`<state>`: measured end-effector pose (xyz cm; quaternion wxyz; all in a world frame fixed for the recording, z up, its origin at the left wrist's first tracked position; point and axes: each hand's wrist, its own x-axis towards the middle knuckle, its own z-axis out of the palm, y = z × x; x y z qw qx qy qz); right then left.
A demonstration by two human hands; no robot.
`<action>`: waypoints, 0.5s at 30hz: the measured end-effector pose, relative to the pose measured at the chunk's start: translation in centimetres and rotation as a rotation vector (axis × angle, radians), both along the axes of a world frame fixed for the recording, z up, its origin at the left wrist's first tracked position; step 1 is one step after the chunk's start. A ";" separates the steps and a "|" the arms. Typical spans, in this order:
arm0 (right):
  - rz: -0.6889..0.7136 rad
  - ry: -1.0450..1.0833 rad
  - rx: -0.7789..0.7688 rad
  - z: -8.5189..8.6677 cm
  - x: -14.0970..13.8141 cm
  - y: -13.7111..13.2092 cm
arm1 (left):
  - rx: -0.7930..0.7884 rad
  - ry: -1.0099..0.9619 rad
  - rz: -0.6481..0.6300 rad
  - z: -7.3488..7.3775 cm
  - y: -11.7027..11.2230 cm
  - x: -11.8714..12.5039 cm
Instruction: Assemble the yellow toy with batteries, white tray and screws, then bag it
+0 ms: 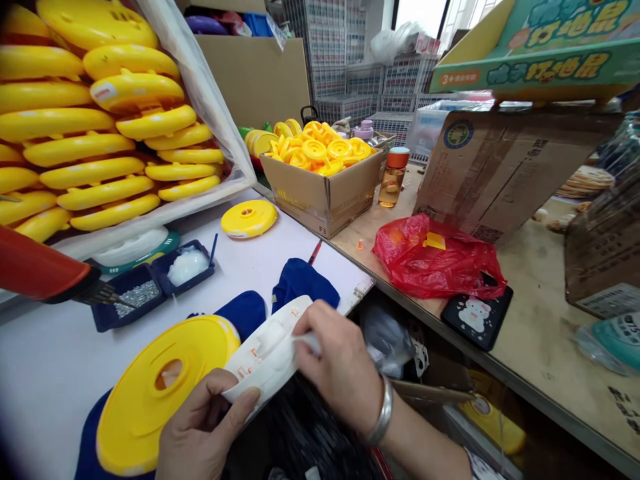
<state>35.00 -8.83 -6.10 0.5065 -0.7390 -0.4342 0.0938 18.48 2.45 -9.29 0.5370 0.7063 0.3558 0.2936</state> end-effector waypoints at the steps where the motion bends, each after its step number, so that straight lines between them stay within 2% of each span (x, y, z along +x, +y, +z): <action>1: 0.028 -0.002 -0.006 0.0 0.1 0.0 | 0.003 -0.001 -0.004 0.0 0.0 0.0; 5: -0.069 -0.021 -0.030 0.0 0.3 0.0 | 0.046 0.004 -0.042 -0.1 0.2 -0.1; 9: 0.031 -0.022 -0.021 0.1 0.1 -0.1 | 0.073 0.016 -0.054 -0.2 0.3 -0.1; 12: -0.056 -0.025 -0.027 0.1 0.1 0.0 | 0.084 0.017 -0.036 -0.2 0.2 0.0; 15: 0.017 -0.054 -0.013 0.0 0.2 0.1 | 0.037 0.017 -0.031 -0.1 0.2 0.1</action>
